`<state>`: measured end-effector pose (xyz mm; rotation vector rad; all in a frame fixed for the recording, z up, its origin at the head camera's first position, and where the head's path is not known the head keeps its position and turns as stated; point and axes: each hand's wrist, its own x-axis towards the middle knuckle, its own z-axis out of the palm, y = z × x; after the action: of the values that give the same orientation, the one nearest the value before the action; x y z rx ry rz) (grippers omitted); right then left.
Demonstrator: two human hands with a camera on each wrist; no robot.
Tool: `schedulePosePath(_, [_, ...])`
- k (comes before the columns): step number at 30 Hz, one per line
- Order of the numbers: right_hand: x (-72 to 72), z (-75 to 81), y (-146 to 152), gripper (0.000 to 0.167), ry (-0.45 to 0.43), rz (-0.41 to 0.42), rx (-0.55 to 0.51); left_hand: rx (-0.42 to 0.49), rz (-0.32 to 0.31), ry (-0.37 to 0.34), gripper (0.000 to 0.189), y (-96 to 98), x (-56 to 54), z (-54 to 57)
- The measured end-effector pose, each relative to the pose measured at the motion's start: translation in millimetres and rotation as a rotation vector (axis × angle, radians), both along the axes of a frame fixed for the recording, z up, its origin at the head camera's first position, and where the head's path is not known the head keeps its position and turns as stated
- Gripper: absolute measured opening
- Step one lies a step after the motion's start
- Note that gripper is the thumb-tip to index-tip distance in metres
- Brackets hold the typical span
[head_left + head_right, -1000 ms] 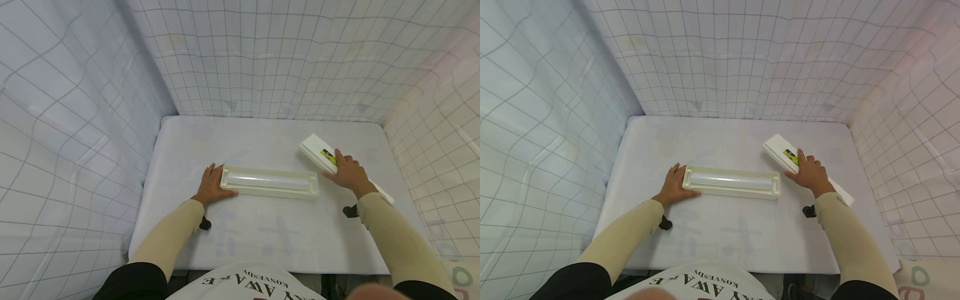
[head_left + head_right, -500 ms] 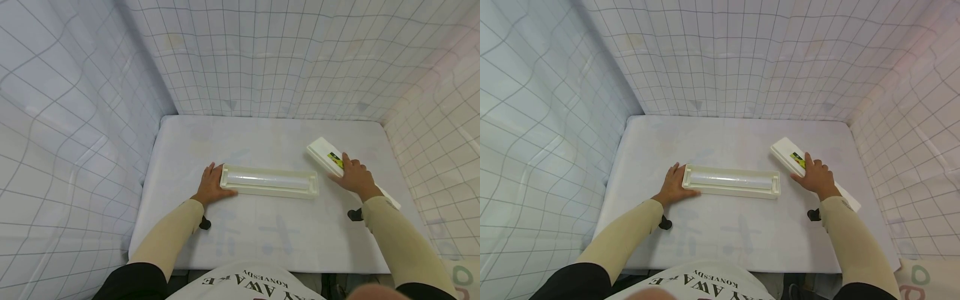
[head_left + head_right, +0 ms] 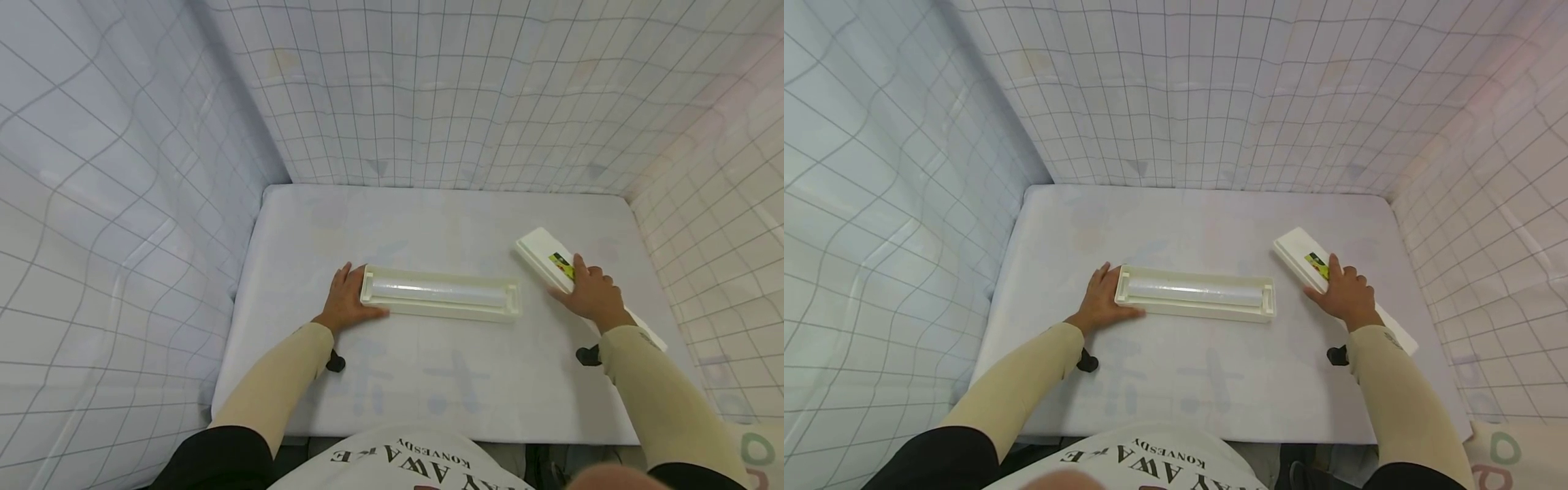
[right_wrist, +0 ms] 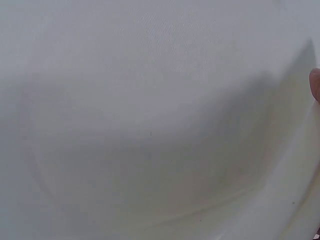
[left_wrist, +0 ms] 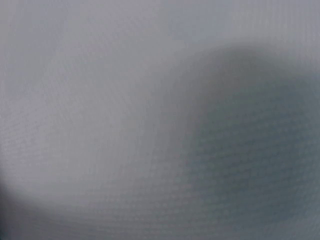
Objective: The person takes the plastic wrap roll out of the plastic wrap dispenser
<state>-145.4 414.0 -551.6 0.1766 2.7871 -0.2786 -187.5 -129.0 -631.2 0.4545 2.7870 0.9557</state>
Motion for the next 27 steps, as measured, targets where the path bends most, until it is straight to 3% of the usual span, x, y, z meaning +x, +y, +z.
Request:
schedulePosePath(14, [11.5, -10.3, 11.0, 0.115, 0.009, -0.056, 0.022, -0.002, 0.028, -0.056, 0.114, 1.0, 1.0, 6.0])
schedulePosePath(27, [18.2, -18.1, 16.1, 0.116, 0.025, -0.113, 0.023, 0.004, 0.019, -0.058, 0.112, 1.6, 0.3, 5.8])
